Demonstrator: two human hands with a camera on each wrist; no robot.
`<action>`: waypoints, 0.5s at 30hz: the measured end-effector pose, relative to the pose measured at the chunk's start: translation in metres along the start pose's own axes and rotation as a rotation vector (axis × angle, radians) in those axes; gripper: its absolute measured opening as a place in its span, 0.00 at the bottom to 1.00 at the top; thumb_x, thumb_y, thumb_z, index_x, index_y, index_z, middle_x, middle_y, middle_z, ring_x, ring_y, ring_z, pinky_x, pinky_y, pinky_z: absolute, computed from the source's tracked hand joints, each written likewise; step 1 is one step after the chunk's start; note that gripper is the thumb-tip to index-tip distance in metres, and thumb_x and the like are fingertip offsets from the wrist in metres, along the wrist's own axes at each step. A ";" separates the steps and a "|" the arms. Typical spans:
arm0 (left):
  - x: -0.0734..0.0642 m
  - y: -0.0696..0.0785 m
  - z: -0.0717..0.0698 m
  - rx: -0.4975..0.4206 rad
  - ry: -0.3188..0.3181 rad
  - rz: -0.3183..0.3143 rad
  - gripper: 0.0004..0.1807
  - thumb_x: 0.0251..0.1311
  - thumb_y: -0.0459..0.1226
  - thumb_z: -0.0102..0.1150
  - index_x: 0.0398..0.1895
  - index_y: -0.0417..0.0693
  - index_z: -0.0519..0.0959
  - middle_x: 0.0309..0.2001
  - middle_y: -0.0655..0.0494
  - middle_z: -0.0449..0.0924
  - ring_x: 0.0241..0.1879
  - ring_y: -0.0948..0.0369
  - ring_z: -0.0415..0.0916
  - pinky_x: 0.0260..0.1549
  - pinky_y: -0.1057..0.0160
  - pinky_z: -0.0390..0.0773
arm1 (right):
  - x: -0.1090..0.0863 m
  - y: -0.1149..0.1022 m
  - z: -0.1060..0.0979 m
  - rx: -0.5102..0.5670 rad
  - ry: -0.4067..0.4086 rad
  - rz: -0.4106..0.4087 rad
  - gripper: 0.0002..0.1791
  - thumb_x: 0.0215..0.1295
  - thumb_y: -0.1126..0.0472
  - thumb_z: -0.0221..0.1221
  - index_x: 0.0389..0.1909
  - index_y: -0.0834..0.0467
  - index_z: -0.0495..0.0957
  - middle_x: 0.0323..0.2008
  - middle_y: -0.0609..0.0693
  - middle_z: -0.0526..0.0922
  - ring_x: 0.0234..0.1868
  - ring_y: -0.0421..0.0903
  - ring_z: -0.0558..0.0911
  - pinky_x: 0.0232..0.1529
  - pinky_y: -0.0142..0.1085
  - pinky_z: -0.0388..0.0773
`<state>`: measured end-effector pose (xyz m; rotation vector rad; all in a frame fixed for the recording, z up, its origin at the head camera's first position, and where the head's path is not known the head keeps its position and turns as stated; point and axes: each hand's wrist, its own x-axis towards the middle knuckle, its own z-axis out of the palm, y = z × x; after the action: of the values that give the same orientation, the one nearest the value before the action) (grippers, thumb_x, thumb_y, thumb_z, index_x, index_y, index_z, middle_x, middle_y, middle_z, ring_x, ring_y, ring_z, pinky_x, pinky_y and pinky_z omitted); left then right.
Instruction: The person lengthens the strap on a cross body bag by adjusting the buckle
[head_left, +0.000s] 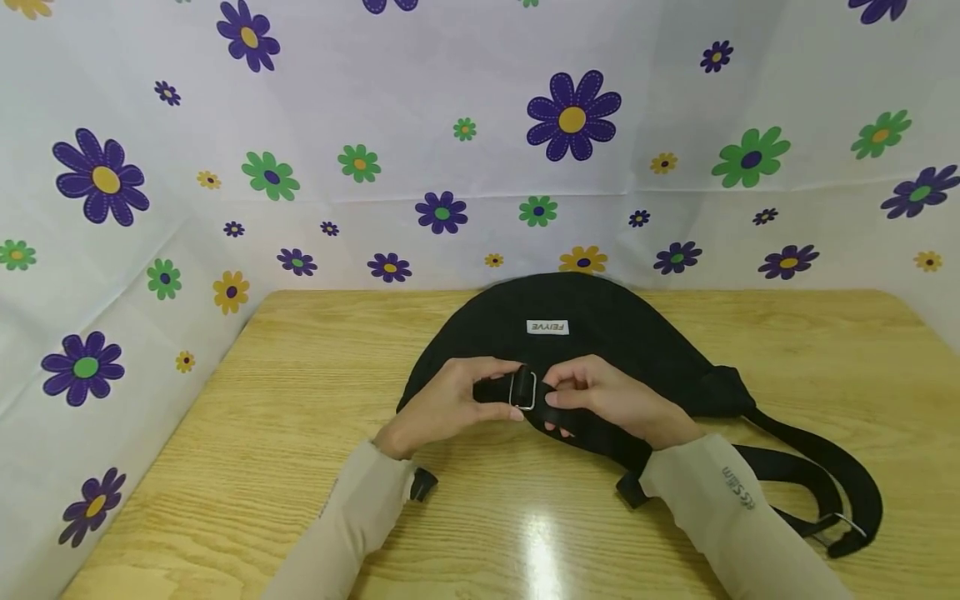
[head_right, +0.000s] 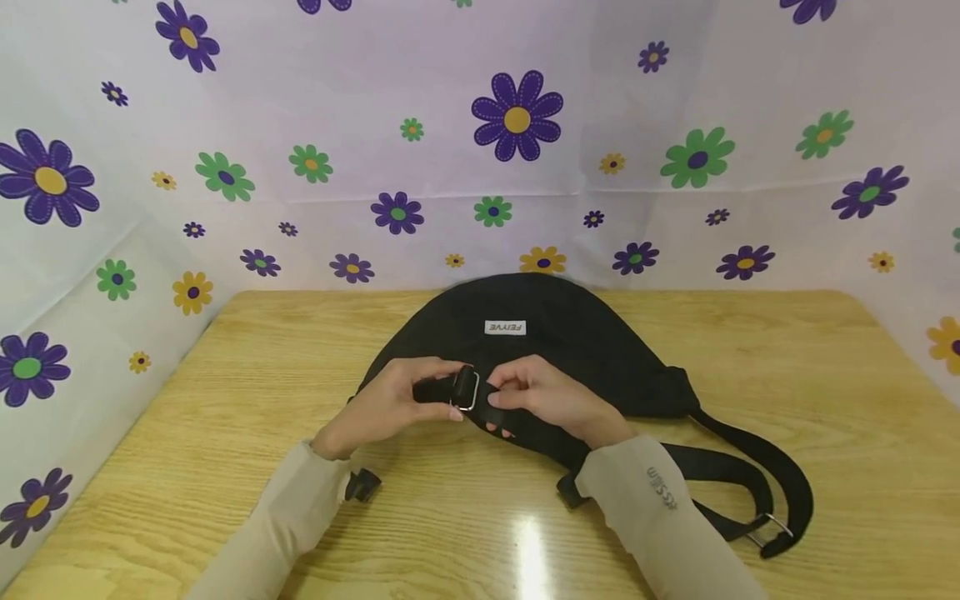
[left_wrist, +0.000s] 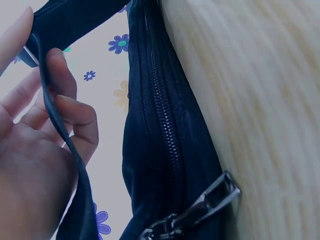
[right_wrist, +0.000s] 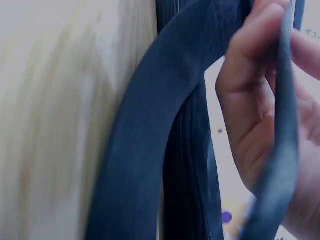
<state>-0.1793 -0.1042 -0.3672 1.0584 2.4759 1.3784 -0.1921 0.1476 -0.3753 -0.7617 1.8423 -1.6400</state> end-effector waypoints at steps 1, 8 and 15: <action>0.000 0.000 0.000 -0.010 -0.007 0.006 0.28 0.59 0.34 0.73 0.62 0.36 0.79 0.58 0.48 0.81 0.59 0.57 0.77 0.59 0.59 0.75 | 0.001 -0.001 0.003 0.003 0.013 0.001 0.09 0.74 0.72 0.51 0.38 0.77 0.75 0.28 0.52 0.84 0.27 0.44 0.81 0.34 0.34 0.81; 0.001 0.003 0.002 -0.027 -0.017 0.025 0.26 0.59 0.34 0.73 0.61 0.37 0.79 0.55 0.50 0.83 0.56 0.60 0.78 0.57 0.62 0.76 | 0.005 -0.007 0.012 0.005 0.082 0.029 0.09 0.75 0.70 0.50 0.41 0.73 0.78 0.32 0.56 0.85 0.32 0.48 0.83 0.38 0.38 0.82; -0.002 0.005 -0.005 0.048 0.033 -0.004 0.30 0.60 0.36 0.73 0.63 0.33 0.77 0.60 0.45 0.79 0.62 0.53 0.75 0.62 0.54 0.73 | -0.003 -0.002 -0.005 -0.034 0.002 0.077 0.10 0.75 0.68 0.53 0.43 0.72 0.79 0.32 0.55 0.85 0.32 0.47 0.82 0.43 0.37 0.81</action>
<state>-0.1773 -0.1066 -0.3607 1.0479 2.5450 1.3528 -0.1932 0.1531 -0.3724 -0.6944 1.8820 -1.5650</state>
